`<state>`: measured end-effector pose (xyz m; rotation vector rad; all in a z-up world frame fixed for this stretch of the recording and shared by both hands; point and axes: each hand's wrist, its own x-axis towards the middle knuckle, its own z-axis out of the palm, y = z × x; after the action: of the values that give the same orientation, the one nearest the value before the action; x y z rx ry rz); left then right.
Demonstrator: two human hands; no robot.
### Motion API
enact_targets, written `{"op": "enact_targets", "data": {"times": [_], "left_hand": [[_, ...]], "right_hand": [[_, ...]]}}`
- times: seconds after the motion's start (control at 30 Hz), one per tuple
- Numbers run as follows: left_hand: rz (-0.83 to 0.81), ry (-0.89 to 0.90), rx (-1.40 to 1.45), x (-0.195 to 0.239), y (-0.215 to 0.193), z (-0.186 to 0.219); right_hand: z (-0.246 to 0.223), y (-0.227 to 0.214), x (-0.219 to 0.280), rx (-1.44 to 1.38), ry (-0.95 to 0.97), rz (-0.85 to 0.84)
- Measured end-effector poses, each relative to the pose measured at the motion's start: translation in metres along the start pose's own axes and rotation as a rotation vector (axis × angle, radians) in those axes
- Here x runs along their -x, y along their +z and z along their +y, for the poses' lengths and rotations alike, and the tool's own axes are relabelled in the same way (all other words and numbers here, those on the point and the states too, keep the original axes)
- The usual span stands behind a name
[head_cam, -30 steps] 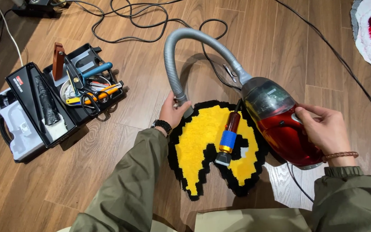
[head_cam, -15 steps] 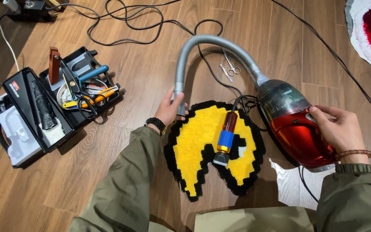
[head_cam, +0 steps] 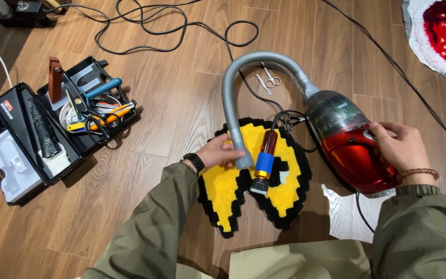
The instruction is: Trimming the surface of a handmade Pac-Man rug with an electric trimmer, vacuuming the loose fibers, and refining the edges with a pick.
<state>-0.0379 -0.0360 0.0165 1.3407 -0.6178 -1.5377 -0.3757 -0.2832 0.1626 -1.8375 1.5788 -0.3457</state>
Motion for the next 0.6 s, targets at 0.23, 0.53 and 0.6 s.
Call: {"op": "enact_targets", "data": {"times": [0.23, 0.53, 0.6], "left_hand": [[-0.147, 0.041, -0.238, 0.028, 0.046, -0.022], [-0.066, 0.226, -0.373, 0.038, 0.052, -0.017], [-0.057, 0.21, -0.401, 0.043, 0.045, -0.013]], "right_hand": [[-0.001, 0.008, 0.0, 0.039, -0.025, 0.06], [-0.012, 0.006, 0.006, 0.075, 0.005, 0.05], [-0.015, 0.006, 0.01, 0.072, 0.005, 0.039]]}}
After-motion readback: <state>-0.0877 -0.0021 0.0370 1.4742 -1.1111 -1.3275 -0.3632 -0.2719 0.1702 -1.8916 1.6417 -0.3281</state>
